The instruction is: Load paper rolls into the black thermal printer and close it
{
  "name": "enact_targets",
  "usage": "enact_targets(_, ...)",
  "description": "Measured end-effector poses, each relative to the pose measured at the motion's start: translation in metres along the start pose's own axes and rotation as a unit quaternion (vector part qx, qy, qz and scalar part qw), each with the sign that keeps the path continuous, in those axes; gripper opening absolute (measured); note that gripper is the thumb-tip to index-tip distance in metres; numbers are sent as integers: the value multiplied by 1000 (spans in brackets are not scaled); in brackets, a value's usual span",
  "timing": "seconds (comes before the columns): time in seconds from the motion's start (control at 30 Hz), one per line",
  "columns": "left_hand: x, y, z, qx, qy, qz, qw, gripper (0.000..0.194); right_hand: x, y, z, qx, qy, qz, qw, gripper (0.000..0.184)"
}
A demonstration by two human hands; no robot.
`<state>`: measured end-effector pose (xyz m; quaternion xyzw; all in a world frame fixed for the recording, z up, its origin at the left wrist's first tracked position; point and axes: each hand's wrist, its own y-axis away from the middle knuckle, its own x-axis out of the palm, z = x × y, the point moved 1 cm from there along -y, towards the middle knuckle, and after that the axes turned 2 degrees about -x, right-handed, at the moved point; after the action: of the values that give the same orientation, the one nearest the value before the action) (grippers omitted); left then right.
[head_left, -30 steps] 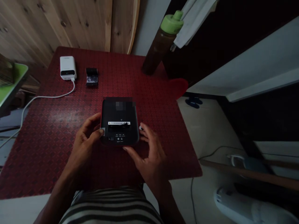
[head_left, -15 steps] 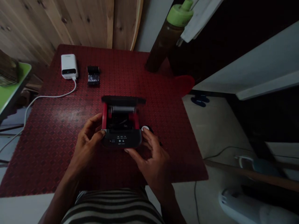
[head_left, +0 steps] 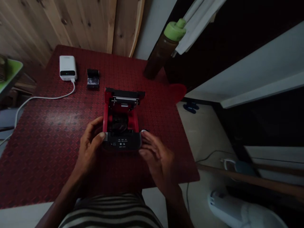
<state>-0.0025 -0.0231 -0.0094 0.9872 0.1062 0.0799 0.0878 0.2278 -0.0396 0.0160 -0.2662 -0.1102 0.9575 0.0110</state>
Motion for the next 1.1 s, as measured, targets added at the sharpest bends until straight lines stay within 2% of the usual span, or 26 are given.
enact_targets(0.1, 4, 4, 10, 48, -33, -10, 998, 64, -8, -29, 14, -92, 66, -1, 994, 29)
enact_targets(0.17, 6, 6, 15, 68, -58, -11, 996, 68, -2, -53, 23, -166, 122, 44, 978, 34)
enact_targets(0.23, 6, 7, 19, 79, -74, -1, 994, 69, 13, -78, 31, -215, 172, 121, 954, 36)
enact_targets(0.37, 3, 6, 22, 94, -84, 11, 992, 68, 48, -113, 43, -191, 301, 284, 890, 28)
enact_targets(0.43, 2, 5, 24, 94, -79, 11, 992, 69, 59, -122, 47, -172, 354, 317, 863, 29)
enact_targets(0.53, 2, 5, 24, 86, -67, 11, 994, 69, 66, -127, 50, -178, 390, 330, 841, 33)
enact_targets(0.63, 3, 6, 24, 80, -63, 11, 995, 68, 65, -129, 51, -187, 403, 333, 832, 30)
enact_targets(0.8, 3, 5, 25, 86, -75, 11, 993, 69, 58, -124, 57, -165, 393, 308, 850, 20)
enact_targets(0.93, 2, 4, 25, 91, -85, 12, 992, 69, 57, -122, 63, -136, 396, 301, 857, 25)
enact_targets(1.1, 1, 4, 22, 89, -98, 4, 991, 68, 62, -122, 69, -136, 424, 278, 851, 32)
